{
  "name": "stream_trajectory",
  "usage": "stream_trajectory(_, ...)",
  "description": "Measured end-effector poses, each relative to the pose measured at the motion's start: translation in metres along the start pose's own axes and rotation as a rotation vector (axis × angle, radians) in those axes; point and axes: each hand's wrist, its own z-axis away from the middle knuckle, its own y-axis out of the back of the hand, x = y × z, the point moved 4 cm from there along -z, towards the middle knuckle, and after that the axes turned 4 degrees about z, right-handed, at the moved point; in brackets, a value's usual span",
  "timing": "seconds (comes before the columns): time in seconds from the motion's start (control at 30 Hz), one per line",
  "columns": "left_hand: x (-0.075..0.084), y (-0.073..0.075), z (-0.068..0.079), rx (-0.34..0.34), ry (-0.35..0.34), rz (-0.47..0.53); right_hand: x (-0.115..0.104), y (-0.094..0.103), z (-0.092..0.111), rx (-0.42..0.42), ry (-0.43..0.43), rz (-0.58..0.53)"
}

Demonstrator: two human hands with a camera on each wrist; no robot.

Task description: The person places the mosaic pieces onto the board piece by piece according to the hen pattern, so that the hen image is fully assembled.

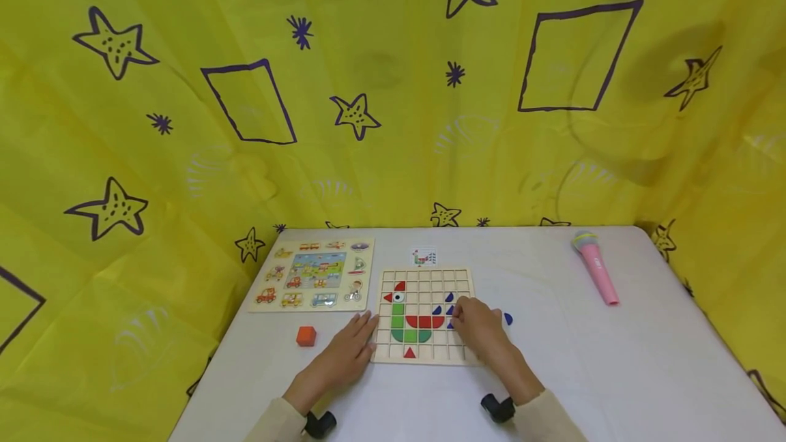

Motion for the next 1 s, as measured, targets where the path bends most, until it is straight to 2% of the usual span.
stream_trajectory(0.2,0.000,0.000,0.000,-0.001,-0.001,-0.003,0.009,0.015,0.001,0.010,-0.015,-0.004)
stream_trajectory(0.37,0.000,0.000,0.000,-0.002,0.000,-0.001,0.028,0.037,-0.001,0.020,-0.050,0.040)
stream_trajectory(0.47,0.000,-0.001,0.000,-0.004,0.000,-0.006,0.043,0.051,0.000,-0.012,-0.091,0.056)
stream_trajectory(0.6,0.000,0.000,0.000,-0.004,-0.002,-0.008,0.061,0.063,0.004,-0.065,-0.081,0.088)
stream_trajectory(0.83,-0.002,-0.002,-0.001,-0.014,0.001,-0.012,0.077,0.059,0.012,-0.092,-0.010,0.097)
stream_trajectory(1.0,-0.002,-0.002,-0.001,-0.013,-0.002,-0.007,0.079,0.058,0.012,-0.043,0.027,0.101)
